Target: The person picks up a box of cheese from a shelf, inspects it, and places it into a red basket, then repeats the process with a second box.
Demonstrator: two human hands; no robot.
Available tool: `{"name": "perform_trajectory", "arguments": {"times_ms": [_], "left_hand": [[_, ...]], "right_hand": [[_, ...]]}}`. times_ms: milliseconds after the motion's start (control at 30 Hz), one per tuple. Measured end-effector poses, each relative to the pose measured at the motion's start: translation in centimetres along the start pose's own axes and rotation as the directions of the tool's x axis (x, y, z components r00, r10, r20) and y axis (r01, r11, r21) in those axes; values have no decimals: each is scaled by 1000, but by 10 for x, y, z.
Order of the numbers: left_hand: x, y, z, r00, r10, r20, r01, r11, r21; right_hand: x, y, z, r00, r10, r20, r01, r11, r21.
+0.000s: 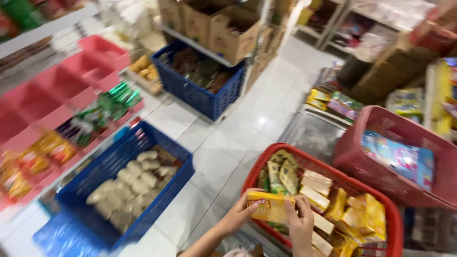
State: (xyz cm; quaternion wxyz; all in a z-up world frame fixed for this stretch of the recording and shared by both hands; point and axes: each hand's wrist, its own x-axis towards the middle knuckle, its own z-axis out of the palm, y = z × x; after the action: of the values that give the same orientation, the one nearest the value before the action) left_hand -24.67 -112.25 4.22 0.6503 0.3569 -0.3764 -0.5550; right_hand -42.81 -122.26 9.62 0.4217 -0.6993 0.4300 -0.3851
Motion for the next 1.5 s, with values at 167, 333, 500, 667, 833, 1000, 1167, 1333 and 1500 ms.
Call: {"name": "perform_trajectory", "arguments": {"times_ms": [167, 333, 500, 667, 833, 1000, 1167, 1333, 1500], "left_hand": [[-66, 15, -27, 985, 18, -171, -25, 999, -40], [-156, 49, -43, 933, -45, -358, -51, 966, -254], [-251, 70, -49, 779, 5, -627, -250, 920, -303], [-352, 66, -57, 625, 83, -776, -362, 911, -195], [-439, 24, -64, 457, 151, -876, -492, 864, -108], [-506, -5, -58, 147, 290, -946, -630, 764, 137], [-570, 20, -17, -79, 208, -975, -696, 689, 203], [-619, 18, -3, -283, 209, -936, -740, 573, 352], [-677, 0, -23, -557, 160, -815, -643, 537, 545]], "right_hand": [[-20, -3, 51, 975, 58, 214, -127, 939, 320], [-61, -32, 116, 894, 142, 425, -292, 905, 311], [-134, -112, 168, 854, -160, 495, 124, 987, 104], [-226, -164, 215, 624, -480, 616, 505, 850, 151], [-316, -179, 256, -20, -648, 761, 511, 648, 565], [-367, -180, 305, -317, -605, 731, 718, 350, 601], [-396, -178, 360, -343, -528, 777, 763, 327, 558], [-466, -200, 403, -530, -625, 572, 515, 299, 804], [-567, -232, 415, -833, -495, 245, 121, 268, 956]]}}
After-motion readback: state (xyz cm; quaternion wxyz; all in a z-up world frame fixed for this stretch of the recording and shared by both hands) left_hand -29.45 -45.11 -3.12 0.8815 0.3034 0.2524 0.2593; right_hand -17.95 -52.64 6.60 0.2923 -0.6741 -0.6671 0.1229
